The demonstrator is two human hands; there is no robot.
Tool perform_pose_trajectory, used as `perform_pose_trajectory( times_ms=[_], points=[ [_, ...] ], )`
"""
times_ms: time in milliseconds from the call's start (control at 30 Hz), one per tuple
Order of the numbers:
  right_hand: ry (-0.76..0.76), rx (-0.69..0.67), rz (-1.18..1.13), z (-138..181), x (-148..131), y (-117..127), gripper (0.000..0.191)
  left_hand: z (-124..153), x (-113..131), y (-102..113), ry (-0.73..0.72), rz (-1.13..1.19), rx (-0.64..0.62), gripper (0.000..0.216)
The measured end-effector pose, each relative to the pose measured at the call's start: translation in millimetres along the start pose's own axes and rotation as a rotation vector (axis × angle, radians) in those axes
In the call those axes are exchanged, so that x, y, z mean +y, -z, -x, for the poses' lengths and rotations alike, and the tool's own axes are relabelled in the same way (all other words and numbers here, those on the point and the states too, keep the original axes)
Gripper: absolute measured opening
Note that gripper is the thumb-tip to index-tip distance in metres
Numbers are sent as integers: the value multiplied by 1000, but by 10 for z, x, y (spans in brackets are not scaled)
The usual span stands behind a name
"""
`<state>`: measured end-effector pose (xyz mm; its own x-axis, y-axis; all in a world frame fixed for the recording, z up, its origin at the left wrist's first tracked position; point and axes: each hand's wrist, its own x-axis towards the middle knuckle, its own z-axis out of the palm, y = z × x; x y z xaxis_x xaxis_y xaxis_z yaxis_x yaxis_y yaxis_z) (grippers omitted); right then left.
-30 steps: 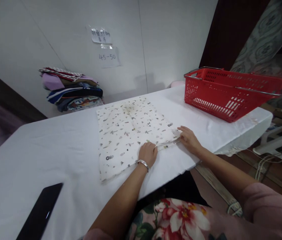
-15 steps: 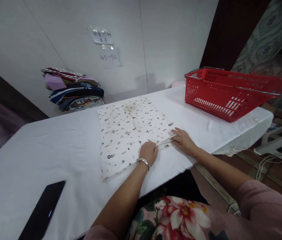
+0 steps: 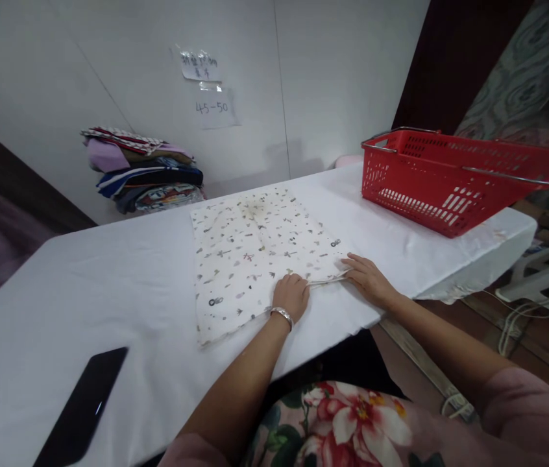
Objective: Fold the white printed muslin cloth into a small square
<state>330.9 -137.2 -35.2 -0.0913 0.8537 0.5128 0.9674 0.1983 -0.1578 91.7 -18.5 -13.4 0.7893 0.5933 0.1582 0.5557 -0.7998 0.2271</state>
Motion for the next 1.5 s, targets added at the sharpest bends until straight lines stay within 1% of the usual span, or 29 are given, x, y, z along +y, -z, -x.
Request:
perform_pose_trajectory(
  times_ms=[100, 267, 433, 533, 667, 833, 933, 1033, 1133, 1300, 1500],
  points=[
    [5, 6, -32, -11, -1, -25, 18, 15, 17, 3, -20, -32, -22, 23],
    [19, 1, -81, -64, -8, 10, 19, -33, 115, -14, -96, -75, -24, 37],
    [29, -29, -75, -140, -42, 70, 21, -203, 293, -105, -191, -90, -6, 33],
    [31, -58, -63, -169, -48, 73, 23, -302, 375, -166, -216, -85, 16, 31],
    [17, -89, -41, -170, -33, 46, 24, -374, 407, -205, -217, -96, 7, 25],
    [-57, -107, 34, -135, -16, -1, 23, -390, 398, -208, -201, -104, -3, 25],
    [-32, -95, 88, -100, 14, -8, 29, -404, 408, -208, -176, -109, -4, 26],
    [25, -58, 142, -62, 78, 14, 27, -425, 422, -197, -150, -105, -15, 25],
    [23, -38, 212, -34, 157, 57, 27, -437, 431, -175, -138, -100, -31, 24],
    [0, -112, 268, -31, 262, 135, 26, -413, 452, -137, -130, -115, -48, 22],
    [1, -116, 231, -66, 340, 192, 28, -398, 469, -161, -158, -139, -1, 31]
  ],
)
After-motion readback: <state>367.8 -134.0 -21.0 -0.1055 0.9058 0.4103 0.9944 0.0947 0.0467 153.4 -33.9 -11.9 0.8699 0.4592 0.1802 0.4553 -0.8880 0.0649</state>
